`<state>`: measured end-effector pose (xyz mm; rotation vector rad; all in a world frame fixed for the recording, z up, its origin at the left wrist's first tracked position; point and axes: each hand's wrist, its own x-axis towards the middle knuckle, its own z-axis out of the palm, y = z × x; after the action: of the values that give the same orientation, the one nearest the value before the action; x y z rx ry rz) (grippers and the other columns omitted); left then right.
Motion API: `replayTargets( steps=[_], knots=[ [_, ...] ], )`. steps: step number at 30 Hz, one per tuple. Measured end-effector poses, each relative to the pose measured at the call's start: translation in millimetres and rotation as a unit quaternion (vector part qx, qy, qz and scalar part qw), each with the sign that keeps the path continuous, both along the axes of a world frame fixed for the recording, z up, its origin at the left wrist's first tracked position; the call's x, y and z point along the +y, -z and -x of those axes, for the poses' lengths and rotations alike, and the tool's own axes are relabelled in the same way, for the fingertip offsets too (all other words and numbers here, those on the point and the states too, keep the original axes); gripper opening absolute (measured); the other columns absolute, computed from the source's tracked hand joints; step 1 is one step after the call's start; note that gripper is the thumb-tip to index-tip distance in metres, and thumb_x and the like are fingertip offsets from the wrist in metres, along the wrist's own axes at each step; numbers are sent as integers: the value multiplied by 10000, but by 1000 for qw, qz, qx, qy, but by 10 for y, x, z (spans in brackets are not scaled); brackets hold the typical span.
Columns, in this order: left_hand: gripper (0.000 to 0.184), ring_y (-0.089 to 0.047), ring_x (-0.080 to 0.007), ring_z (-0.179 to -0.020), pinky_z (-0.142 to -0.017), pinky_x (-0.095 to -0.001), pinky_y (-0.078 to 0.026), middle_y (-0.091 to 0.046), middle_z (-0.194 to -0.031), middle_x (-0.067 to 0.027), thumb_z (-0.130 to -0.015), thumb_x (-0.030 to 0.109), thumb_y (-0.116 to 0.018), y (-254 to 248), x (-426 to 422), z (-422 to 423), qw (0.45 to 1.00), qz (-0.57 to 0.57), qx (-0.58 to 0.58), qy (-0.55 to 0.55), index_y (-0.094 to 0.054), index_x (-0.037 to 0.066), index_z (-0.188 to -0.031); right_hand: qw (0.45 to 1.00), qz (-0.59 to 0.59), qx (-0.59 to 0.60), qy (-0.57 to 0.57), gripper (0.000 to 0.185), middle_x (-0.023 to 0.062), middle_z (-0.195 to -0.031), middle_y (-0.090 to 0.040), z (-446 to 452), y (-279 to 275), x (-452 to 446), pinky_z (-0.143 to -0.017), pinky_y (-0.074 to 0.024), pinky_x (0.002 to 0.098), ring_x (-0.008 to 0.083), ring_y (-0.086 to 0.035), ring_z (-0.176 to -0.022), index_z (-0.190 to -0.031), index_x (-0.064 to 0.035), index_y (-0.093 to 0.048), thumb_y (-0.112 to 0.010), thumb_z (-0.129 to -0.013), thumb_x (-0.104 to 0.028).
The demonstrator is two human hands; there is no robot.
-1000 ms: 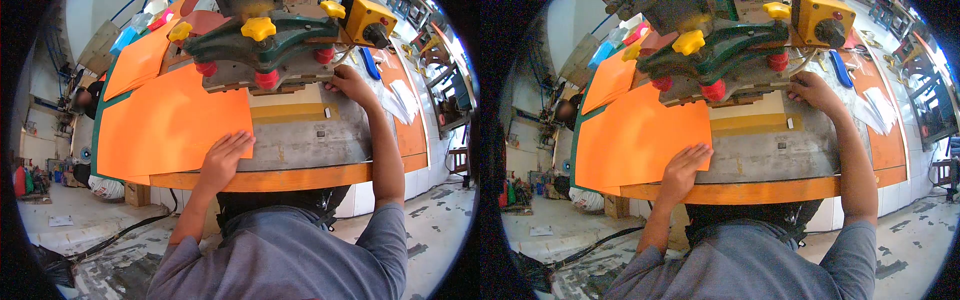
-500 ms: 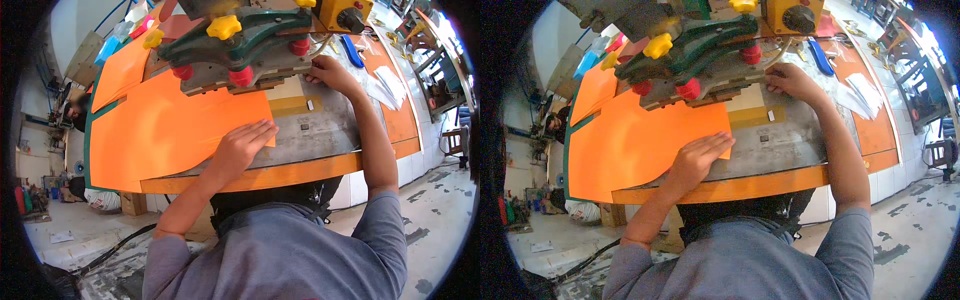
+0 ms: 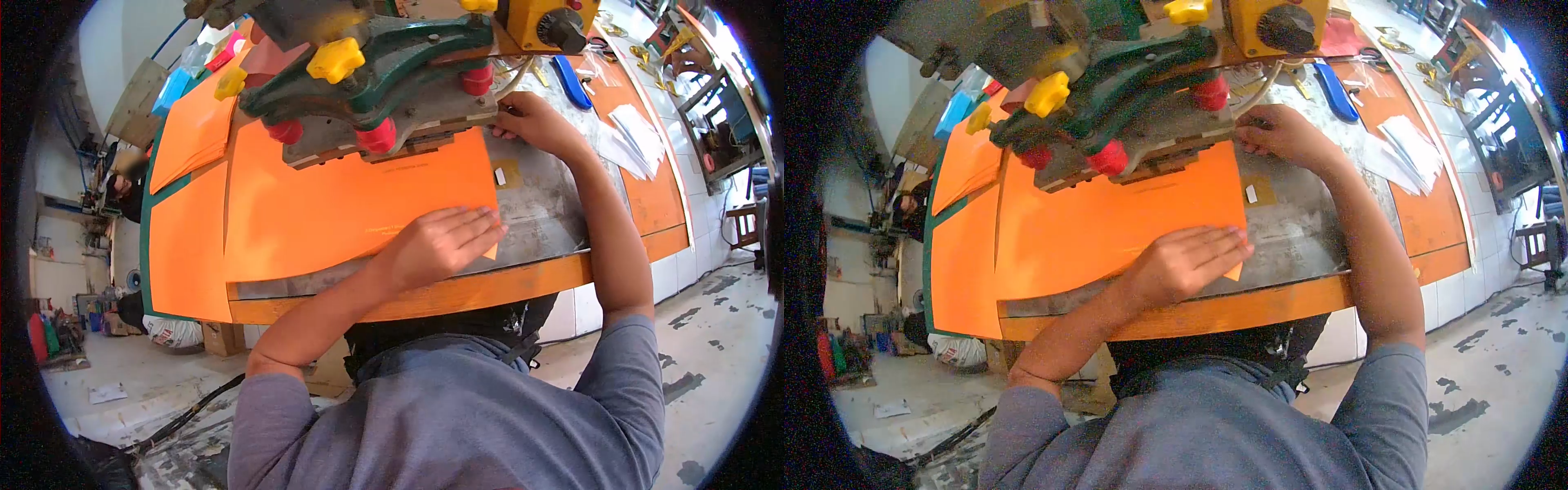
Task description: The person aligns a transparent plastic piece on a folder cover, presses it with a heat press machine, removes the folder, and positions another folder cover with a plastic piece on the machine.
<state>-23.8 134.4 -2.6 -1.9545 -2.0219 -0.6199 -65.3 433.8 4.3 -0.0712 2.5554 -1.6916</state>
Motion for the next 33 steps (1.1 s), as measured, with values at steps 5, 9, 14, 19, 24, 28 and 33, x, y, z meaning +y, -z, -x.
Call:
replayTargets(
  steps=[5, 9, 14, 19, 24, 28, 33],
  knots=[
    [531, -681, -277, -1327, -1129, -443, -539, -716, -1405, -144, -1001, 377, -688, -216, -116, -135, 997, 21, -71, 5, -676, 50, -1419, 997, -9, -48, 67, 268, 85, -1009, -757, -81, -247, -146, -777, -615, 298, 141, -714, -860, -1192, 54, -719, -664, -1062, -174],
    [523, -745, -292, -1196, -994, -430, -605, -769, -1284, -130, -1003, 475, -702, -399, -593, -96, 995, -21, -95, -16, -735, 44, -1297, 997, 20, -43, 57, 292, 93, -1024, -761, 23, -44, -41, -740, -612, 297, 145, -719, -826, -1224, 64, -701, -670, -1053, -170],
    [299, -775, -285, -1030, -841, -398, -613, -799, -1090, -153, -1008, 267, -743, -286, -1768, 583, 950, -84, -110, -282, -776, -6, -1127, 994, 65, -12, 83, 358, 96, -1044, -765, 34, 55, -71, -602, -546, 272, 123, -702, -733, -1330, 50, -645, -678, -1033, -146],
    [473, -734, -369, -1113, -931, -462, -580, -754, -1205, -257, -1041, 344, -698, -18, -2815, 1607, 826, -88, -175, -529, -701, -48, -1306, 994, 77, 4, 82, 393, 49, -995, -739, 65, 68, -110, -569, -496, 245, 88, -657, -702, -1349, 30, -655, -691, -1010, -166],
    [803, -585, -428, -1347, -1081, -535, -503, -642, -1404, -282, -990, 601, -676, 55, -2910, 1754, 715, 102, -138, -677, -557, 11, -1522, 995, 79, 7, 63, 379, -7, -920, -699, 39, 2, -204, -542, -446, 233, 62, -581, -668, -1314, -2, -693, -719, -997, -209],
    [883, -530, -459, -1383, -1099, -549, -489, -602, -1415, -304, -966, 656, -673, -28, -2742, 1730, 691, 119, -152, -696, -525, 12, -1552, 995, 49, -46, 68, 306, -13, -920, -690, 2, -119, -257, -544, -441, 238, 52, -568, -669, -1242, -22, -722, -751, -983, -182],
    [845, -613, -461, -1270, -1034, -530, -530, -660, -1286, -291, -940, 627, -725, 136, -3108, 2126, 731, 90, -176, -653, -590, -19, -1469, 999, 3, -18, 48, 229, -12, -836, -660, -29, -164, -326, -544, -428, 251, 60, -559, -639, -1110, -16, -715, -759, -975, -196]
  ],
)
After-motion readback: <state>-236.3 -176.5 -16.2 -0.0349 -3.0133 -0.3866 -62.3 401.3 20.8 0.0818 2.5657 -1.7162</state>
